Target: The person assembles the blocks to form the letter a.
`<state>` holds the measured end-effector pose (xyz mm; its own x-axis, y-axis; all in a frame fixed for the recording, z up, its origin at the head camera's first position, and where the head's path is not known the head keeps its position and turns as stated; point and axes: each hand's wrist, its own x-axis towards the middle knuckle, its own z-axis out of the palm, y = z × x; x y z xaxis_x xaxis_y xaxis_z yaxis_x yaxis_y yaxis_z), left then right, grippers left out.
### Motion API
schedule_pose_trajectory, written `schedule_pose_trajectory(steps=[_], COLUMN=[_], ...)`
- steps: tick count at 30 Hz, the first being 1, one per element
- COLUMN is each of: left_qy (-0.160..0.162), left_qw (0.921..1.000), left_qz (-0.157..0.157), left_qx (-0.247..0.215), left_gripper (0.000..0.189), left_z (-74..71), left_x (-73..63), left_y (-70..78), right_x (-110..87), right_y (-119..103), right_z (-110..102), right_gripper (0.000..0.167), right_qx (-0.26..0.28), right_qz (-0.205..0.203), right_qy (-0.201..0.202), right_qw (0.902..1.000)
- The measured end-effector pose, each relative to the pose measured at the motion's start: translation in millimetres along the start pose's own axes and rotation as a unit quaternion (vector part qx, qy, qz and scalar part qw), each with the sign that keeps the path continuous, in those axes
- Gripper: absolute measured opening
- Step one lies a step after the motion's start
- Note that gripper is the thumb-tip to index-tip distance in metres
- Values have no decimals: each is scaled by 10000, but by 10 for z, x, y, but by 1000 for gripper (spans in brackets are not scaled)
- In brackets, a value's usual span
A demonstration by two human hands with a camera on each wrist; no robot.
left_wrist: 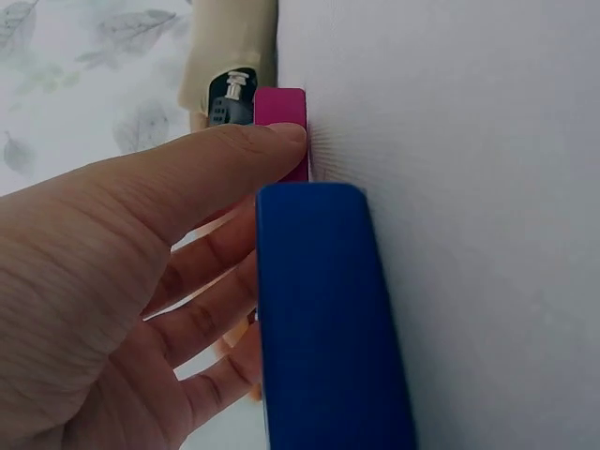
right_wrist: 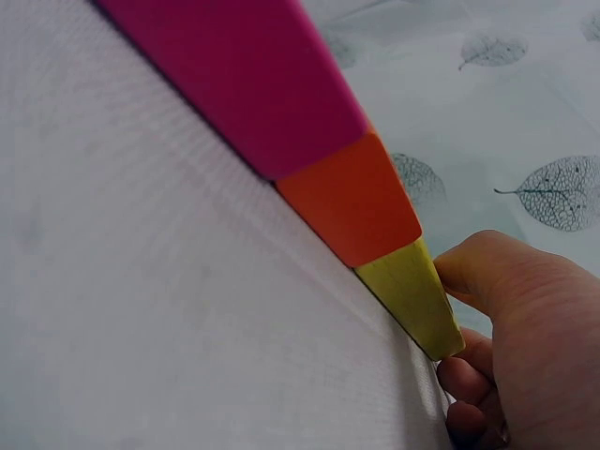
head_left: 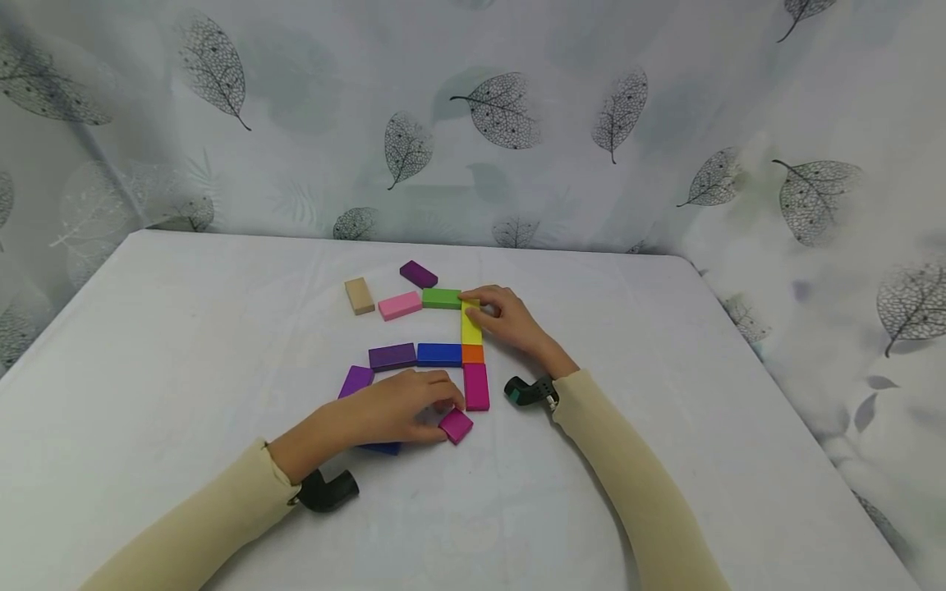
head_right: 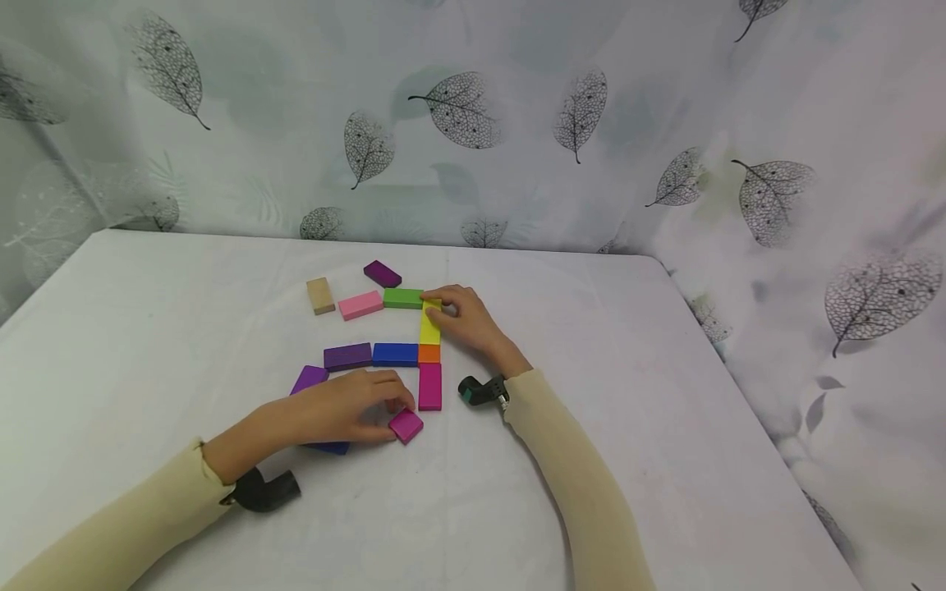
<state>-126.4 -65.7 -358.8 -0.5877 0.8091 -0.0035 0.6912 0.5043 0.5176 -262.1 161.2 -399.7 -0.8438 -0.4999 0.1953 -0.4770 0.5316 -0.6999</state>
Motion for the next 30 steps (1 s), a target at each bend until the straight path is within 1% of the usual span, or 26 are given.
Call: schedule_pose_trajectory(steps=[4,10,18,23,30], left_qy=[1,34,71,128,123], left_qw=[10000,9997,9994,9991,9988], left_qz=[54,78,95,172,184], left_qx=[32,226,314,369,439], left_gripper=[37,36,34,34,36], left_z=[1,21,44,60,67], left_x=[8,13,15,12,9], left_y=[0,24,51,52,53], right_x=[7,8,-1,-2,2], right_y=[-1,-10,-5,1,-4], right_z=[-2,-4,0,4,5], right_gripper=[34,35,35,35,33], right_qx=[-4,-4,5,0,-11], right_qz=[57,122,104,132,26], right_qy=[-6,-21,-51,-42,28], right_qw=[10000,9999,9999,9999,10000])
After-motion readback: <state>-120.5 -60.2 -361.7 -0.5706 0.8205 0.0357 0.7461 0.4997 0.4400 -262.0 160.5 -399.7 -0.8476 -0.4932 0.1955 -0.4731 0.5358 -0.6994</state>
